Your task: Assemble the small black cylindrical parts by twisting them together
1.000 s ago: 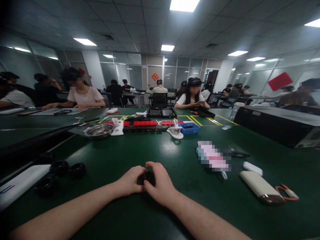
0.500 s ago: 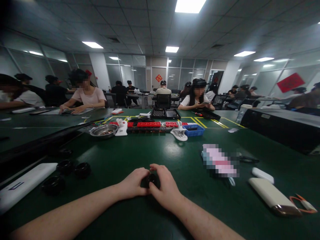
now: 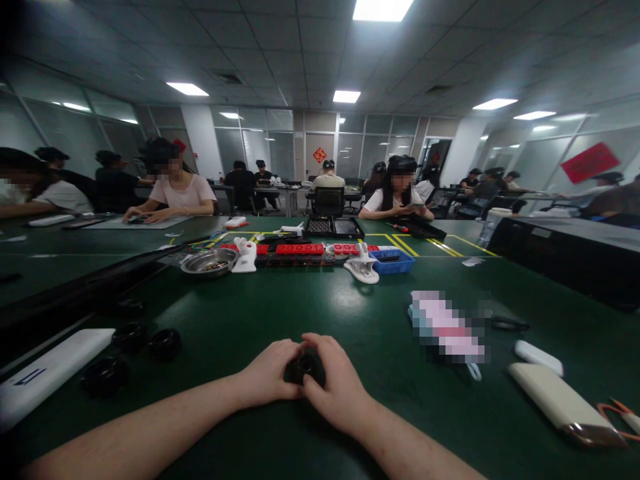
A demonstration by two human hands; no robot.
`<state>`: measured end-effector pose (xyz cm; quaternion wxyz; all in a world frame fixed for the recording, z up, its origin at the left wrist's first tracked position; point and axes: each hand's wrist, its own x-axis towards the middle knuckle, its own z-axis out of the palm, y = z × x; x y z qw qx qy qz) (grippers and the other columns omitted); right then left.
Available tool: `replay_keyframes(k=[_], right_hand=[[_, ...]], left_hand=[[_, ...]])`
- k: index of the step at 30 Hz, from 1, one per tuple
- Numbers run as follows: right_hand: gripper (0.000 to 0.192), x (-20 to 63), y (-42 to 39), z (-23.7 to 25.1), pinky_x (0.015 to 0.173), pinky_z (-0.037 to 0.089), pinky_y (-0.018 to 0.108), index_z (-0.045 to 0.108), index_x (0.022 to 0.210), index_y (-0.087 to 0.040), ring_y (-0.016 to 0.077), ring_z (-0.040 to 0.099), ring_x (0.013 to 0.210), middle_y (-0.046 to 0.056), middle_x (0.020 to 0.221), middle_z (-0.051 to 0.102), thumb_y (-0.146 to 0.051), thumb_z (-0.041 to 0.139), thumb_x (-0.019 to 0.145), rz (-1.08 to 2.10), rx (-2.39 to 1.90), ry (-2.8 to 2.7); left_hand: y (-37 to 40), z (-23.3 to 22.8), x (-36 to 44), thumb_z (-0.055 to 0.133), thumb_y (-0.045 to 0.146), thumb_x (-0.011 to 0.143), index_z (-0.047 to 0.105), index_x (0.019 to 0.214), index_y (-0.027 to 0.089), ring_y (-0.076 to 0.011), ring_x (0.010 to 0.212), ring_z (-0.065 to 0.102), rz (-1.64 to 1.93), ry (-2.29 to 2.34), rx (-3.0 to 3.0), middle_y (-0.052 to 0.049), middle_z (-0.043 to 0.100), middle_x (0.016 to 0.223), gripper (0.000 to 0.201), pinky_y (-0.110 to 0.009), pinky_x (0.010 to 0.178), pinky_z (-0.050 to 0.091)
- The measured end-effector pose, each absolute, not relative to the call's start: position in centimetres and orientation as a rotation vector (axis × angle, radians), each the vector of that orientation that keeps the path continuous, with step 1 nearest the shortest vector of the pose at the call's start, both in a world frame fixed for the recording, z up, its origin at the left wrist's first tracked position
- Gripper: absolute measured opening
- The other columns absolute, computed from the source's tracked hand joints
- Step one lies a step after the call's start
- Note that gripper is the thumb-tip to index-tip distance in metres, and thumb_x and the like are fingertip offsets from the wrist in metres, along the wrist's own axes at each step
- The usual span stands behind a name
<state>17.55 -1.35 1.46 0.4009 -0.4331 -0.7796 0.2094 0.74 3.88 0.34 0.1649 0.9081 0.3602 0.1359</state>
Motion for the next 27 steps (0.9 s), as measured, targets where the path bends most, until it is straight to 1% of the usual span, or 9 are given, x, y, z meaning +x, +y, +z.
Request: replay_keyframes(k=[4, 7, 10, 13, 16, 19, 22, 25, 27], right_hand=[[0.045, 17.5, -1.13, 1.31, 0.081, 0.044, 0.042, 0.045, 0.107, -0.02, 0.0244, 0.053, 0.092, 0.007, 0.097, 0.055, -0.017, 0.061, 0.065, 0.452, -1.225, -1.888], [0.046, 17.3, -0.9, 0.9, 0.077, 0.046, 0.041, 0.047, 0.103, -0.02, 0.0239, 0.054, 0.086, 0.006, 0.092, 0.055, -0.017, 0.065, 0.062, 0.454, -1.3, -1.893], [0.045, 17.34, -0.81, 0.63, 0.08, 0.045, 0.04, 0.045, 0.107, -0.021, 0.0226, 0.054, 0.088, 0.005, 0.093, 0.056, -0.014, 0.06, 0.065, 0.527, -1.261, -1.925], [0.052, 17.63, -0.87, 0.71, 0.088, 0.042, 0.04, 0.04, 0.114, -0.022, 0.021, 0.053, 0.097, 0.006, 0.103, 0.055, -0.006, 0.051, 0.065, 0.616, -1.101, -1.98], [0.055, 17.81, -0.95, 0.91, 0.091, 0.04, 0.042, 0.038, 0.117, -0.022, 0.0228, 0.051, 0.103, 0.008, 0.11, 0.053, -0.009, 0.053, 0.066, 0.599, -1.074, -1.99], [0.05, 17.66, -0.9, 0.87, 0.085, 0.043, 0.042, 0.041, 0.112, -0.02, 0.0245, 0.053, 0.097, 0.008, 0.104, 0.054, -0.018, 0.061, 0.066, 0.497, -1.18, -1.916], [0.047, 17.47, -0.82, 0.68, 0.08, 0.045, 0.041, 0.044, 0.108, -0.02, 0.0238, 0.054, 0.089, 0.006, 0.095, 0.055, -0.021, 0.064, 0.065, 0.442, -1.255, -1.861], [0.042, 17.55, -0.87, 0.71, 0.08, 0.045, 0.04, 0.044, 0.108, -0.021, 0.0221, 0.056, 0.088, 0.005, 0.092, 0.057, -0.018, 0.059, 0.07, 0.479, -1.205, -1.886], [0.044, 17.74, -0.98, 0.91, 0.085, 0.043, 0.04, 0.042, 0.113, -0.022, 0.0209, 0.055, 0.093, 0.005, 0.097, 0.058, -0.012, 0.052, 0.071, 0.546, -1.093, -1.938]], left_hand=[[3.84, 0.52, 0.82, 0.066, 0.048, 0.062, 0.05, 0.072, 0.019, -0.0182, 0.069, 0.051, 0.366, 1.06, 2.591, 0.001, 0.055, 0.074, 0.035, -0.025, 0.059, 0.036], [3.78, 0.64, 0.9, 0.065, 0.046, 0.063, 0.048, 0.07, 0.019, -0.018, 0.068, 0.051, 0.358, 1.053, 2.604, 0.001, 0.054, 0.072, 0.032, -0.025, 0.059, 0.036], [3.79, 0.6, 0.93, 0.065, 0.044, 0.063, 0.049, 0.07, 0.019, -0.0184, 0.068, 0.051, 0.359, 1.058, 2.616, 0.0, 0.054, 0.071, 0.03, -0.026, 0.059, 0.037], [3.88, 0.44, 0.89, 0.065, 0.045, 0.064, 0.053, 0.078, 0.019, -0.0192, 0.071, 0.052, 0.394, 1.005, 2.61, 0.0, 0.056, 0.075, 0.031, -0.026, 0.062, 0.038], [3.96, 0.31, 0.83, 0.065, 0.047, 0.064, 0.053, 0.079, 0.019, -0.0194, 0.072, 0.053, 0.388, 0.997, 2.607, 0.0, 0.057, 0.077, 0.034, -0.027, 0.063, 0.038], [3.93, 0.32, 0.82, 0.066, 0.049, 0.062, 0.051, 0.073, 0.019, -0.0189, 0.07, 0.052, 0.377, 1.046, 2.605, 0.0, 0.056, 0.074, 0.035, -0.026, 0.06, 0.037], [3.83, 0.33, 0.86, 0.066, 0.048, 0.063, 0.05, 0.071, 0.019, -0.0187, 0.07, 0.052, 0.394, 1.04, 2.599, 0.001, 0.055, 0.072, 0.034, -0.025, 0.059, 0.035], [3.83, 0.19, 0.86, 0.066, 0.047, 0.064, 0.051, 0.073, 0.019, -0.0187, 0.07, 0.052, 0.424, 1.021, 2.597, 0.001, 0.056, 0.073, 0.033, -0.025, 0.06, 0.036], [3.87, 0.08, 0.82, 0.066, 0.048, 0.064, 0.053, 0.078, 0.019, -0.019, 0.071, 0.053, 0.44, 1.01, 2.591, 0.0, 0.056, 0.077, 0.035, -0.026, 0.061, 0.037]])
